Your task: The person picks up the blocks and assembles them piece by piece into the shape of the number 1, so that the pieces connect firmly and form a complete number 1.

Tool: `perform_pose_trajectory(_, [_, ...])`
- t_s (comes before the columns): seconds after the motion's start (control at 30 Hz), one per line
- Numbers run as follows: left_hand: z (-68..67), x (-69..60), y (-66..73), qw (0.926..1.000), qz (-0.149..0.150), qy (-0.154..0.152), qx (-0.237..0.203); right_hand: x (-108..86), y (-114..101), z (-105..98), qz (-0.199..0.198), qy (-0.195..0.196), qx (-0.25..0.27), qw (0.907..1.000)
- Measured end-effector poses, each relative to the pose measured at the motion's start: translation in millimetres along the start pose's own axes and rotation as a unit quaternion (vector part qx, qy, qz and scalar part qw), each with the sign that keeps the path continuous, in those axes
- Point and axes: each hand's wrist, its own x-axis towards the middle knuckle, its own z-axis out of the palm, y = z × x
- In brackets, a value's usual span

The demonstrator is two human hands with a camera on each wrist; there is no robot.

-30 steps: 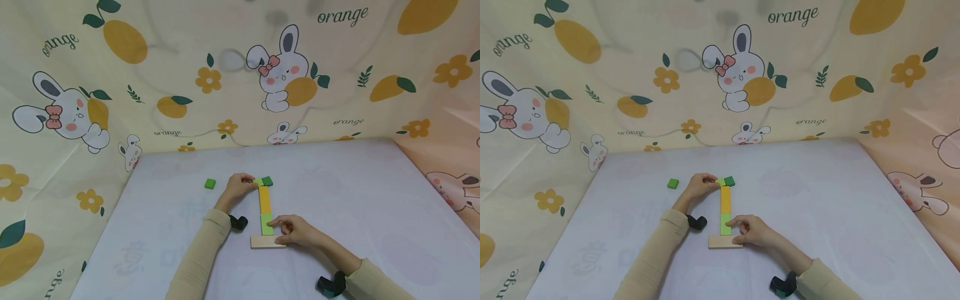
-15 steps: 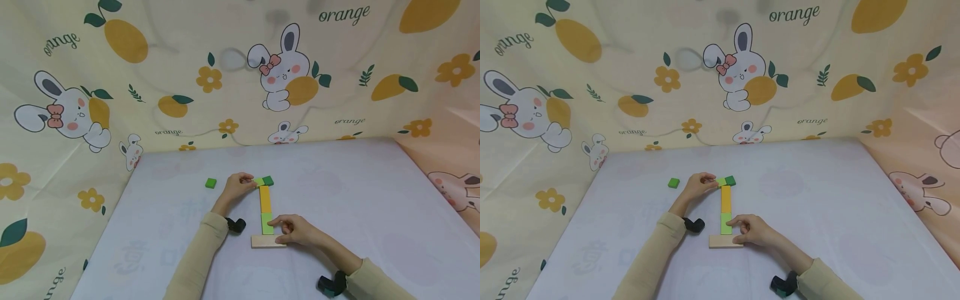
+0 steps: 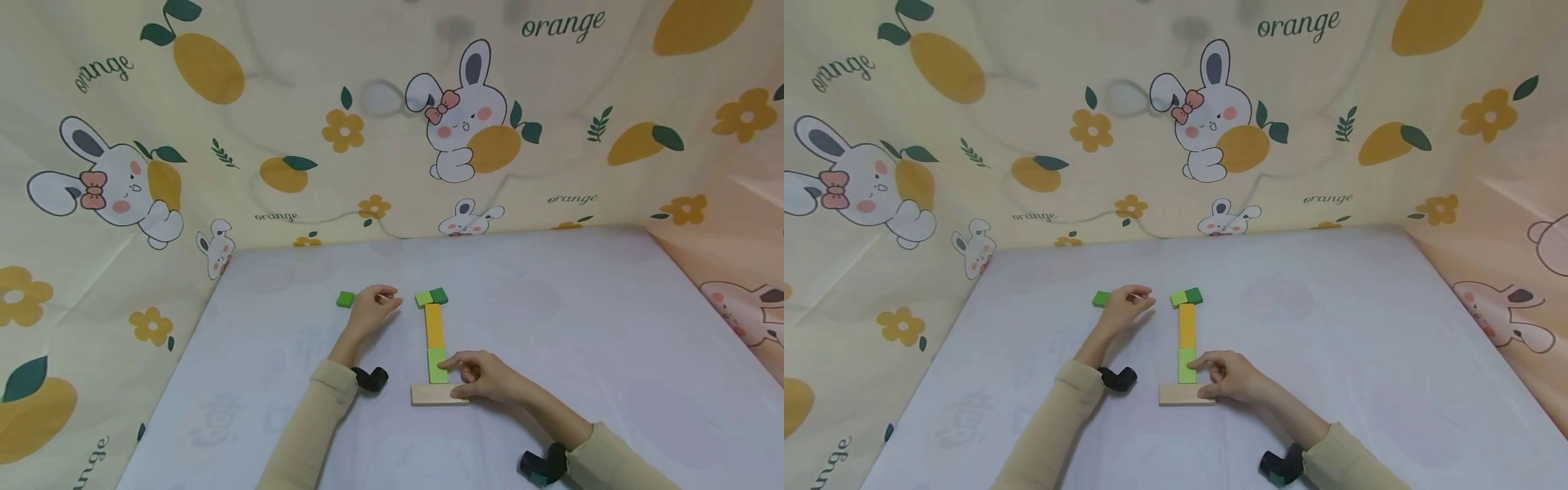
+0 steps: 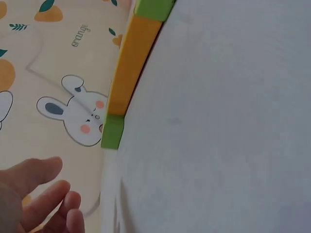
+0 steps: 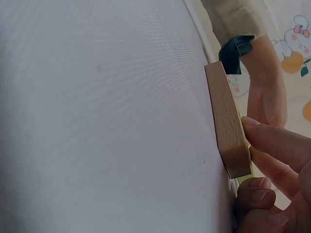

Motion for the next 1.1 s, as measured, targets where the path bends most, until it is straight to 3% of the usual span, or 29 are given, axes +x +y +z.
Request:
perform_pose_trajectory(0.4, [-24.9, -10.8, -14.2, 0.9956, -0.01, 0.093, 0.006, 0.1, 0.2, -0.6, -0.005, -0.003, 0.004, 1.0])
perform_pose_trajectory(0.77, [-43.1, -15.0, -27.1, 0.988, -0.016, 0.153, 0.019, 0.1, -0.4, -0.9, -0.005, -0.003, 0.007, 1.0])
perform_pose_trajectory(1.1, [-50.6, -18.7, -36.9, 0.9795, -0.066, 0.189, 0.026, 0.0, 3.3, -0.1, -0.006, -0.003, 0.0, 1.0])
